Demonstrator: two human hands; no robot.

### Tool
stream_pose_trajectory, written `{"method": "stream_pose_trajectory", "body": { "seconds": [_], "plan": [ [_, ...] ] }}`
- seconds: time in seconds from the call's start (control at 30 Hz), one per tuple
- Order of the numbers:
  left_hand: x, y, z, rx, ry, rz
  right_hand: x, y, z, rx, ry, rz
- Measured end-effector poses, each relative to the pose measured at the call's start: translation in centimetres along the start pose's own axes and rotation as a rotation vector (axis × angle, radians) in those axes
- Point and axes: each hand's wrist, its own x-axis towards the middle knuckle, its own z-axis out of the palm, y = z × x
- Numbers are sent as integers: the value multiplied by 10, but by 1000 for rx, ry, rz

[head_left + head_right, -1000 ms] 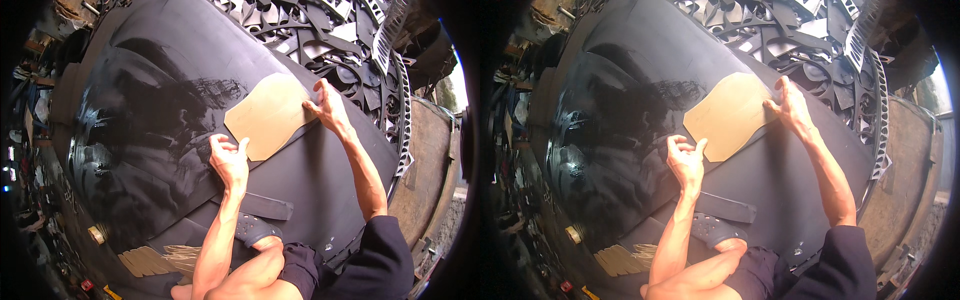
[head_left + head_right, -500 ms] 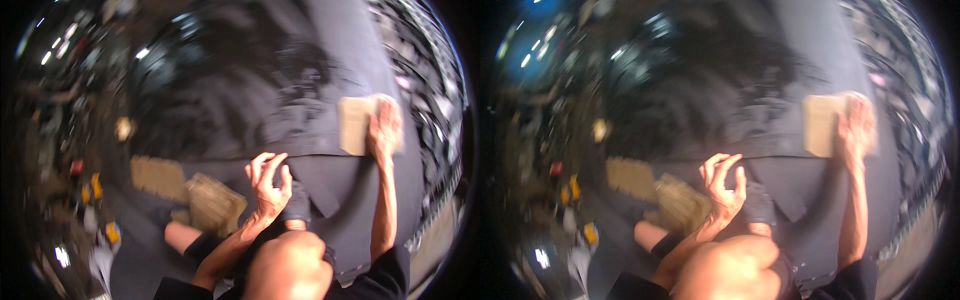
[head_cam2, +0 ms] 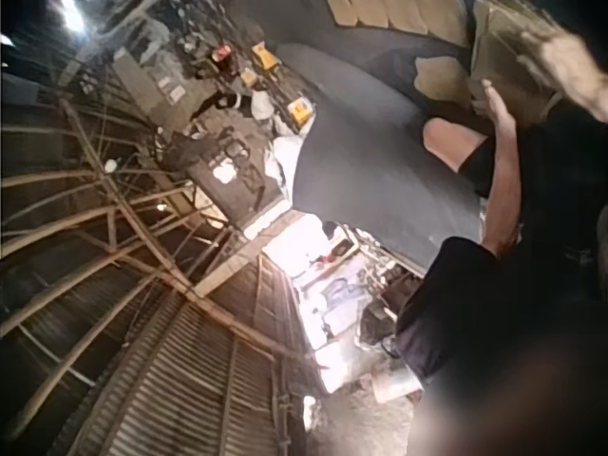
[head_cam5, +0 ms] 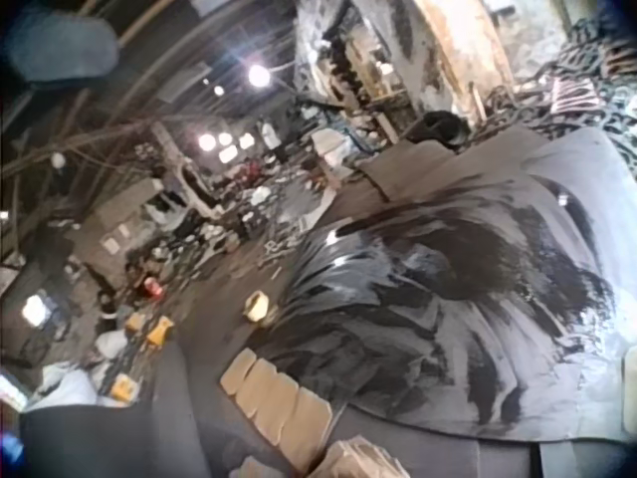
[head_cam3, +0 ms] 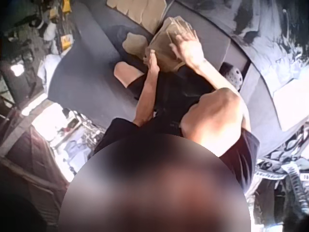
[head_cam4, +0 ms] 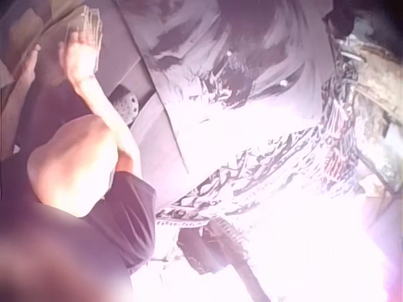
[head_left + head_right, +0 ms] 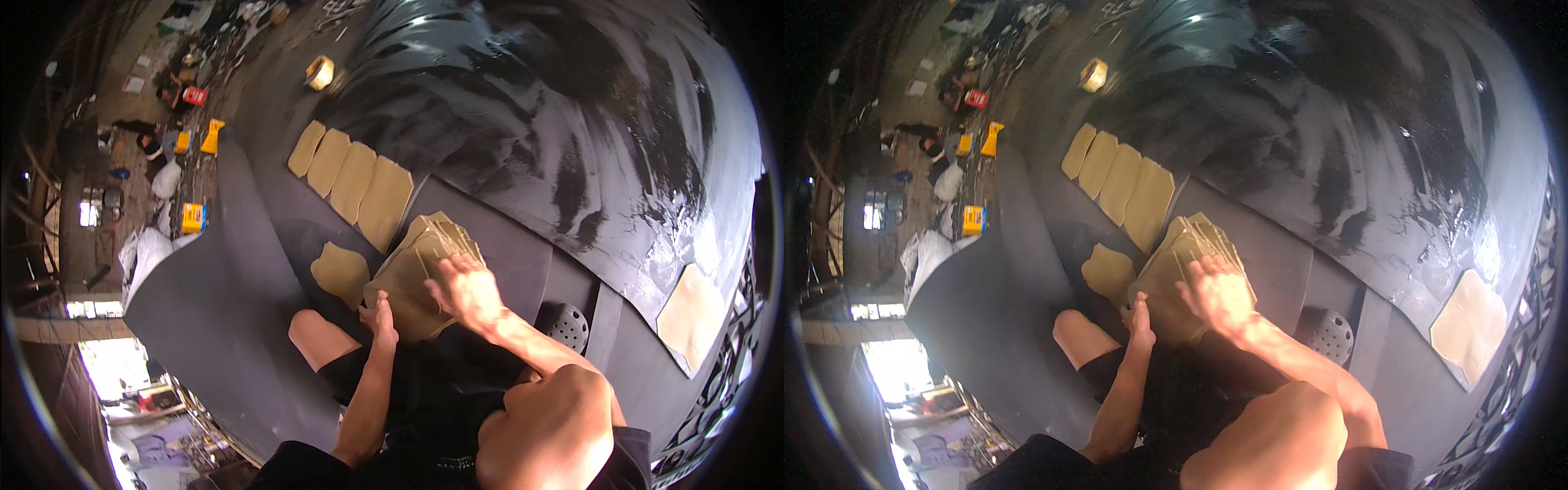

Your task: The person places irregularly shaped paper pieces onto a large dark surface, arranging them in a pattern. They pick up pieces from a stack and position them one by one, occasionally adjusting their placement.

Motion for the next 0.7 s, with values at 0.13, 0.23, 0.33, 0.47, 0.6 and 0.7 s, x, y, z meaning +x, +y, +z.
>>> {"method": "stream_pose_trajectory", "body": {
  "seconds": [0.13, 0.23, 0.33, 0.47, 0.6, 0.7],
  "plan": [
    [-9, -5, -14, -251, -38, -218, 21, -33, 62, -321, -325, 6],
    [-5, -19, -22, -252, -24, -173, 30, -37, 65, 108, -545, 8],
    [-21, -24, -27, -368, 62, 271, 28, -34, 37, 795, -499, -449],
    [-75, 26, -31, -429, 379, 749, 30, -8, -3, 1476, -327, 158],
    [-145, 117, 6, -653, -270, 832, 6, 35, -55, 1576, -132, 366],
    [-186, 185, 37, -306, -519, 1270, -29, 56, -124, 586, 187, 463]
  ]
}}
